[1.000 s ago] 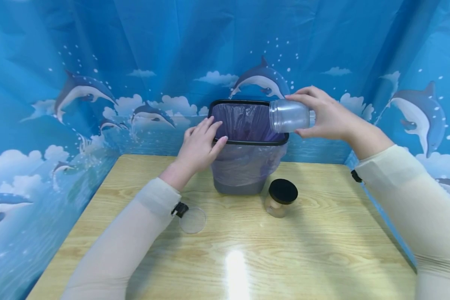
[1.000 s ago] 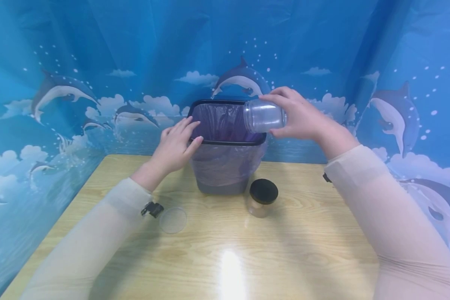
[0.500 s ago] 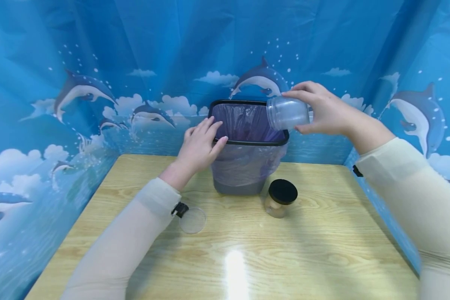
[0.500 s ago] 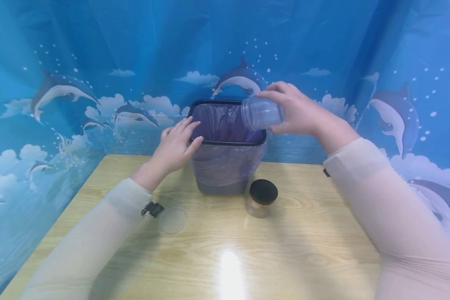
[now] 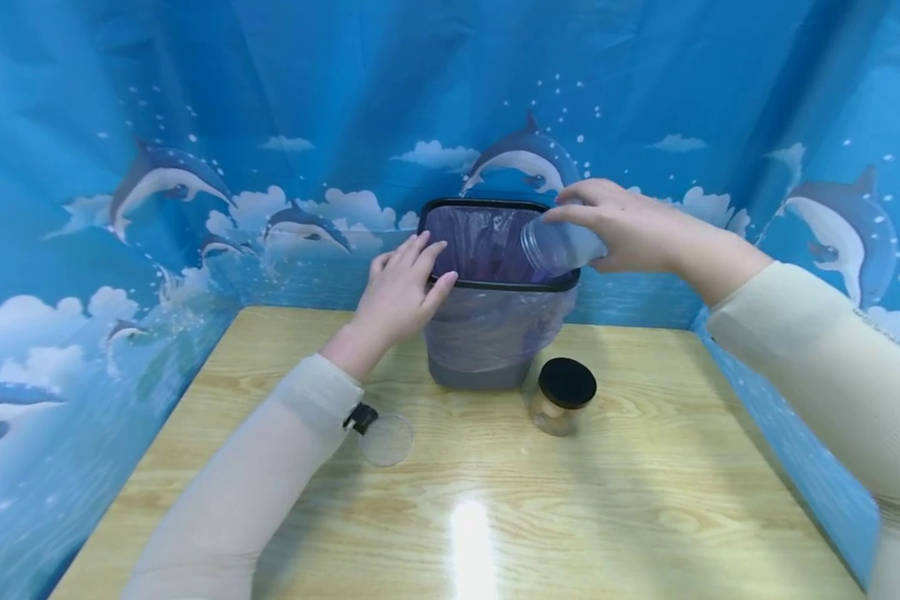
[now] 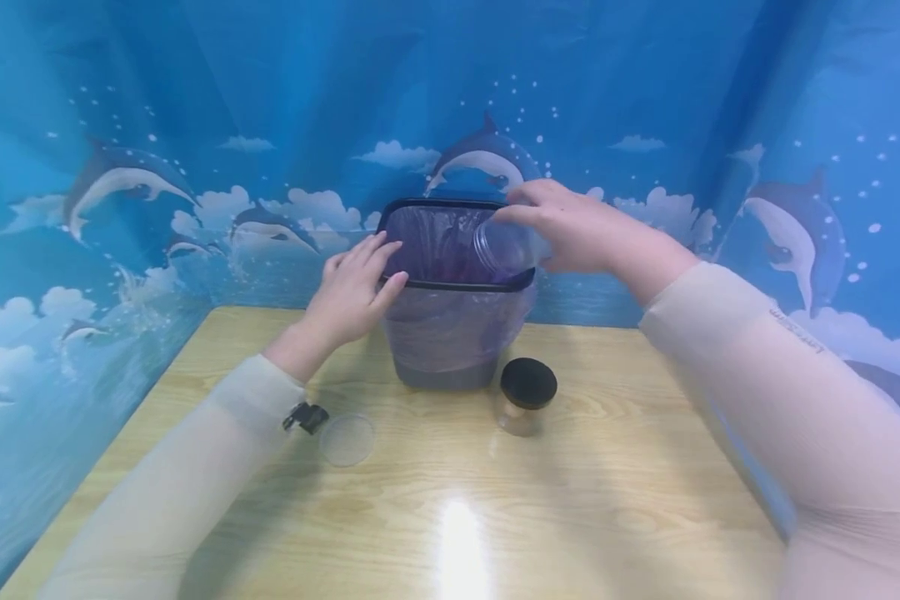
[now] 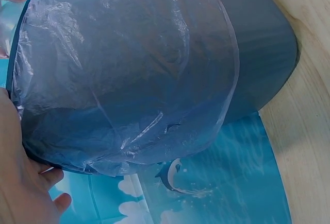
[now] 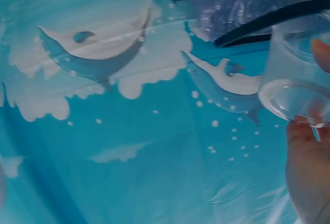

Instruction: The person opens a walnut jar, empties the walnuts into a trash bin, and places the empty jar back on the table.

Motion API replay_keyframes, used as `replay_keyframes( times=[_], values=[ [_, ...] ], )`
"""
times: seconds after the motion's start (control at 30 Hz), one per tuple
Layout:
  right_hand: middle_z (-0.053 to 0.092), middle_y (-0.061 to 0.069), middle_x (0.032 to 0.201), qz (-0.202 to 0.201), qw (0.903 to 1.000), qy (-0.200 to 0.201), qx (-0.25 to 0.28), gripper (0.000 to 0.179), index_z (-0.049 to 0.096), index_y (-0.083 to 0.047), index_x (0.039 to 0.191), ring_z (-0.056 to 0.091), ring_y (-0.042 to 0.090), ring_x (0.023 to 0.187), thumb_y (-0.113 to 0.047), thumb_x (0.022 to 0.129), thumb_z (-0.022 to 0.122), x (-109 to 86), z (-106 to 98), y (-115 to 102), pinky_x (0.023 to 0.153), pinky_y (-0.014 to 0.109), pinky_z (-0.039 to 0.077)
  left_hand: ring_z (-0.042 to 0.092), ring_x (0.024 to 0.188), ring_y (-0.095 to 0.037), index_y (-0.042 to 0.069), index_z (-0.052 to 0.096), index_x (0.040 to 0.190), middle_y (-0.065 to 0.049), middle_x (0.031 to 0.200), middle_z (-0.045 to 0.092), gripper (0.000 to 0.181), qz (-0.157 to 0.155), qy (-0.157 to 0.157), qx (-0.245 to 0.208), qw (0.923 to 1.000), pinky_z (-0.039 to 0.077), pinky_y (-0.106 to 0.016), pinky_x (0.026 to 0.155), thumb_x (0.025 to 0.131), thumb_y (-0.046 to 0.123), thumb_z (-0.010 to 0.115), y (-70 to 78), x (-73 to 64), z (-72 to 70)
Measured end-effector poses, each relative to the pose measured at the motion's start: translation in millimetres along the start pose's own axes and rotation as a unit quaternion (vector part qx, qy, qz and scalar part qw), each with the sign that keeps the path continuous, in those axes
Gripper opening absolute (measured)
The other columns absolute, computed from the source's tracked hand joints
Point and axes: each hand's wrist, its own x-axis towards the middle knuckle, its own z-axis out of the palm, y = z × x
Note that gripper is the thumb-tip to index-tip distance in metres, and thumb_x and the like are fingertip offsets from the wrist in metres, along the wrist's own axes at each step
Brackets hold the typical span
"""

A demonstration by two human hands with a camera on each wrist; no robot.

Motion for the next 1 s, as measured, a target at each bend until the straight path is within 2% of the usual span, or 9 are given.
replay_keyframes(
  times=[0.23, 0.4, 0.5, 0.73, 0.93, 1.0],
  values=[
    [0.031, 0.02, 0.154, 0.004, 0.9988, -0.038, -0.029, 0.084, 0.042, -0.016, 0.152, 0.024, 0.041, 0.144, 0.003, 0.079, 0.08, 8.0, -4.0, -9.0, 0.098, 0.059, 0.045, 0.011, 0.153, -0.026, 0.022, 0.025, 0.16, -0.007, 0.167, 0.015, 0.069, 0.001, 0.0, 0.001, 1.0, 0.014, -0.057, 0.118, 0.104, 0.062, 0.025, -0.8, 0.3, -1.3],
    [0.03, 0.019, 0.156, 0.01, 0.9984, -0.046, -0.03, 0.085, 0.041, -0.017, 0.153, 0.022, 0.041, 0.145, 0.003, 0.08, 0.08, 7.8, -5.0, -9.4, 0.099, 0.06, 0.044, 0.011, 0.153, -0.026, 0.022, 0.025, 0.16, -0.007, 0.167, 0.015, 0.069, -0.001, -0.005, 0.0, 1.0, 0.013, -0.055, 0.119, 0.104, 0.062, 0.025, -0.4, 0.2, -1.4],
    [0.029, 0.018, 0.156, 0.008, 0.9987, -0.041, -0.029, 0.085, 0.041, -0.018, 0.153, 0.022, 0.041, 0.145, 0.003, 0.081, 0.08, 6.3, -5.8, -9.1, 0.097, 0.06, 0.045, 0.011, 0.153, -0.026, 0.022, 0.025, 0.16, -0.007, 0.167, 0.015, 0.07, -0.002, -0.004, -0.004, 1.0, 0.013, -0.055, 0.119, 0.103, 0.062, 0.024, 0.5, -0.1, -1.7],
    [0.029, 0.02, 0.156, -0.007, 0.9991, 0.007, -0.041, 0.084, 0.042, -0.017, 0.152, 0.024, 0.042, 0.144, 0.001, 0.079, 0.081, 5.4, -10.9, -10.0, 0.099, 0.06, 0.043, 0.011, 0.153, -0.026, 0.02, 0.026, 0.16, -0.008, 0.167, 0.015, 0.071, 0.001, -0.001, -0.011, 0.9999, 0.013, -0.055, 0.119, 0.103, 0.063, 0.023, 0.8, -0.3, -2.9],
    [0.028, 0.022, 0.156, 0.023, 0.9978, -0.053, -0.034, 0.084, 0.04, -0.016, 0.152, 0.022, 0.045, 0.144, 0.003, 0.081, 0.079, 4.3, -10.4, -11.2, 0.094, 0.063, 0.046, 0.011, 0.153, -0.026, 0.02, 0.025, 0.16, -0.009, 0.167, 0.015, 0.071, 0.004, -0.009, -0.006, 0.9999, 0.014, -0.054, 0.119, 0.103, 0.062, 0.023, 0.3, -0.8, -3.8],
    [0.027, 0.022, 0.157, 0.025, 0.9973, -0.059, -0.036, 0.084, 0.039, -0.016, 0.152, 0.021, 0.045, 0.145, 0.004, 0.081, 0.079, 4.6, -9.8, -11.4, 0.094, 0.062, 0.046, 0.011, 0.153, -0.026, 0.02, 0.025, 0.16, -0.009, 0.167, 0.015, 0.071, 0.004, -0.01, -0.007, 0.9999, 0.014, -0.054, 0.119, 0.103, 0.062, 0.023, 0.3, -1.1, -4.0]
  ],
)
